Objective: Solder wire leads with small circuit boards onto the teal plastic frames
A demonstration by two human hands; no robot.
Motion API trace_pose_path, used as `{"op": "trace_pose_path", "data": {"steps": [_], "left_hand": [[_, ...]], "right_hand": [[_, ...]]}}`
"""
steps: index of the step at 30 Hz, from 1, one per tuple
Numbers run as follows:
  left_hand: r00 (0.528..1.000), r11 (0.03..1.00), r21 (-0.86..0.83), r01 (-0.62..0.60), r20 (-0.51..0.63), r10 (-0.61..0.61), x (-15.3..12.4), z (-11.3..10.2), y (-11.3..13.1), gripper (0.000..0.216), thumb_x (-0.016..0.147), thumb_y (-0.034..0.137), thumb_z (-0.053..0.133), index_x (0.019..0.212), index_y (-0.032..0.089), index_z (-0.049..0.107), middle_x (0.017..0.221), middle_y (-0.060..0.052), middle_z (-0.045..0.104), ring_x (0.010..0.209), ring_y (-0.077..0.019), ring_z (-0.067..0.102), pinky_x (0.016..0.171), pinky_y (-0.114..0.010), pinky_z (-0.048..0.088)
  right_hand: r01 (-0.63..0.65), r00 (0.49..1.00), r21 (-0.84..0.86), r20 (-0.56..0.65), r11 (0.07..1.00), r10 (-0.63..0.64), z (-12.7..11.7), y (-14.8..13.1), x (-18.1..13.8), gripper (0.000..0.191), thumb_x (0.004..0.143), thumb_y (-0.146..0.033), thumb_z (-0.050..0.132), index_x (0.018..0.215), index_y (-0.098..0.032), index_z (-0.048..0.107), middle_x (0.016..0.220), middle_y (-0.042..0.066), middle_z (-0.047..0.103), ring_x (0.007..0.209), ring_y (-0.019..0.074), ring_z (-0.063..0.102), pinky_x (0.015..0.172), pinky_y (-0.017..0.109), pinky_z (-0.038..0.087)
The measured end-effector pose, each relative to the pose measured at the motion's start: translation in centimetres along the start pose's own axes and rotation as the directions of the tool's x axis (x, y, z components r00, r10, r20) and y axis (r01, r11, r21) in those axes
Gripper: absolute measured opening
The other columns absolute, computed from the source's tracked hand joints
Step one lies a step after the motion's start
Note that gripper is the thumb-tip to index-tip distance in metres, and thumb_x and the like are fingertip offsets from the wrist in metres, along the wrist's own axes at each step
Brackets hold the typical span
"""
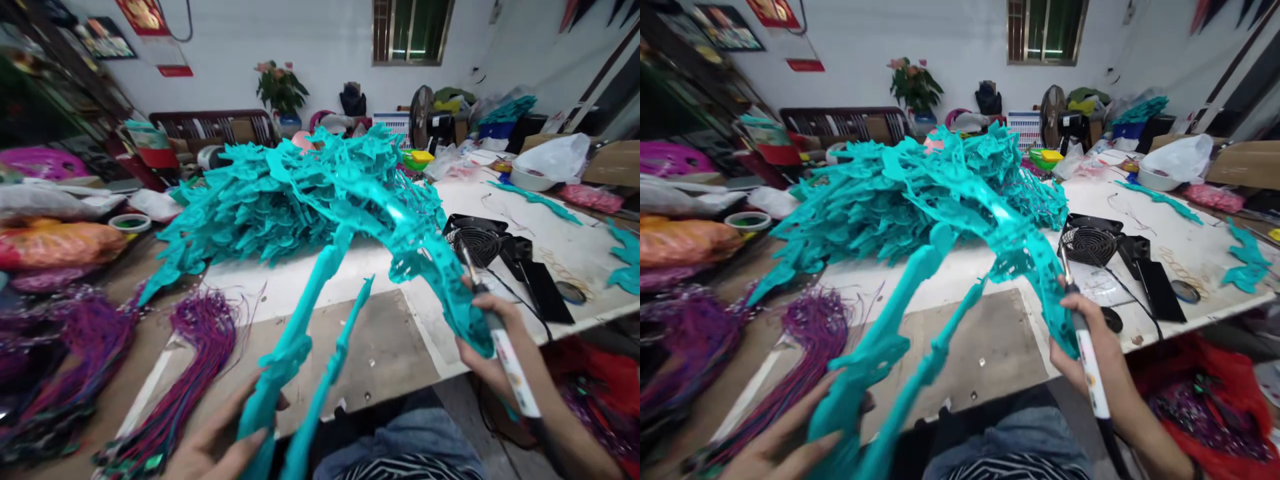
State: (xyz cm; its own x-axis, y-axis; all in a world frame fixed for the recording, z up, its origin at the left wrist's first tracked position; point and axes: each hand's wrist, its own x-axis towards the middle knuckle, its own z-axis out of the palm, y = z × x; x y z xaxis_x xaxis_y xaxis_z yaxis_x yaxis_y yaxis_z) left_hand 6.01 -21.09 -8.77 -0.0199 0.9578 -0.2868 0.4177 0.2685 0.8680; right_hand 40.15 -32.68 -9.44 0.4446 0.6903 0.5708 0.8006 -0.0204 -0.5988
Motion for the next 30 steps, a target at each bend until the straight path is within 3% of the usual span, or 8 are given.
{"op": "trace_pose_path", "data": {"steps": [2, 6, 9, 14, 17, 20, 25, 30], "left_hand": [[0.986, 0.997, -0.061, -0.057, 0.156, 0.065, -0.7, 4.1, -1.8, 0.056, 0.053, 0.050, 0.069, 0.107, 0.042, 0.076, 0.102, 0.004, 0.077, 0.103, -0.0351, 0.070, 0.097, -0.051, 0.053], [0.938, 0.943, 0.025, -0.333, 0.107, 0.328, 0.4, 11.0, -3.8, 0.059, 0.075, 0.036, 0.051, 0.129, 0.018, 0.066, 0.129, -0.010, 0.067, 0.123, -0.0304, 0.060, 0.109, -0.047, 0.045], [0.892, 0.834, 0.350, -0.426, 0.012, 0.451, 2.6, 11.8, -4.3, 0.054, 0.087, 0.023, 0.042, 0.138, 0.016, 0.058, 0.137, -0.018, 0.059, 0.130, -0.0321, 0.053, 0.109, -0.053, 0.042], [0.892, 0.555, 0.772, -0.309, 0.032, 0.451, 3.4, 10.3, -4.8, 0.050, 0.090, 0.023, 0.049, 0.137, 0.008, 0.056, 0.147, -0.031, 0.041, 0.135, -0.0483, 0.040, 0.100, -0.068, 0.038], [0.738, 0.447, 0.657, -0.607, 0.256, 0.625, -0.1, 11.8, -6.2, 0.058, 0.088, 0.040, 0.059, 0.140, 0.014, 0.054, 0.148, -0.025, 0.042, 0.138, -0.0428, 0.036, 0.105, -0.060, 0.038], [0.584, 0.355, 0.467, -0.810, 0.589, 0.558, -4.4, 14.3, -7.7, 0.076, 0.076, 0.048, 0.071, 0.145, 0.023, 0.049, 0.134, -0.018, 0.055, 0.121, -0.0380, 0.051, 0.100, -0.054, 0.044], [0.640, 0.374, 0.519, -0.768, 0.642, 0.423, -6.4, 14.9, -7.6, 0.074, 0.072, 0.034, 0.069, 0.143, 0.022, 0.052, 0.117, -0.016, 0.060, 0.111, -0.0351, 0.053, 0.093, -0.051, 0.046], [0.756, 0.456, 0.607, -0.651, 0.460, 0.466, -3.6, 11.8, -5.5, 0.067, 0.074, 0.040, 0.065, 0.137, 0.018, 0.057, 0.104, -0.013, 0.059, 0.098, -0.0309, 0.056, 0.086, -0.044, 0.048]], "right_hand": [[-0.076, 0.995, -0.013, 0.056, 0.997, 0.077, 1.8, 1.9, -4.1, 0.046, 0.073, -0.028, 0.062, 0.117, -0.031, 0.049, 0.119, 0.006, 0.062, 0.106, 0.0254, 0.065, 0.084, 0.041, 0.055], [-0.183, 0.978, -0.045, 0.089, 0.982, 0.187, 6.1, 3.6, -6.6, 0.044, 0.072, -0.027, 0.057, 0.116, -0.028, 0.054, 0.112, 0.008, 0.058, 0.108, 0.0278, 0.059, 0.089, 0.047, 0.054], [-0.195, 0.974, -0.032, 0.110, 0.980, 0.197, 7.8, 3.7, -5.9, 0.049, 0.070, -0.022, 0.055, 0.119, -0.028, 0.053, 0.114, 0.009, 0.056, 0.115, 0.0288, 0.054, 0.094, 0.049, 0.052], [-0.212, 0.967, -0.016, 0.141, 0.977, 0.212, 8.2, 3.6, -5.4, 0.052, 0.070, -0.021, 0.052, 0.121, -0.030, 0.052, 0.115, 0.008, 0.055, 0.116, 0.0290, 0.052, 0.094, 0.050, 0.052], [-0.232, 0.962, 0.002, 0.148, 0.973, 0.229, 8.2, 3.7, -5.5, 0.052, 0.070, -0.022, 0.053, 0.121, -0.030, 0.051, 0.115, 0.008, 0.056, 0.116, 0.0287, 0.053, 0.095, 0.049, 0.052], [-0.259, 0.957, 0.016, 0.140, 0.966, 0.254, 8.3, 3.6, -5.4, 0.051, 0.071, -0.021, 0.054, 0.121, -0.030, 0.052, 0.114, 0.008, 0.056, 0.114, 0.0280, 0.054, 0.093, 0.047, 0.052], [-0.273, 0.958, 0.046, 0.106, 0.961, 0.267, 7.0, 4.1, -5.5, 0.051, 0.072, -0.025, 0.057, 0.122, -0.029, 0.052, 0.117, 0.008, 0.058, 0.113, 0.0274, 0.057, 0.093, 0.046, 0.052], [-0.320, 0.945, 0.044, 0.087, 0.946, 0.316, 6.3, 4.5, -6.6, 0.050, 0.071, -0.028, 0.059, 0.121, -0.028, 0.051, 0.115, 0.008, 0.061, 0.109, 0.0278, 0.061, 0.092, 0.047, 0.053]]}}
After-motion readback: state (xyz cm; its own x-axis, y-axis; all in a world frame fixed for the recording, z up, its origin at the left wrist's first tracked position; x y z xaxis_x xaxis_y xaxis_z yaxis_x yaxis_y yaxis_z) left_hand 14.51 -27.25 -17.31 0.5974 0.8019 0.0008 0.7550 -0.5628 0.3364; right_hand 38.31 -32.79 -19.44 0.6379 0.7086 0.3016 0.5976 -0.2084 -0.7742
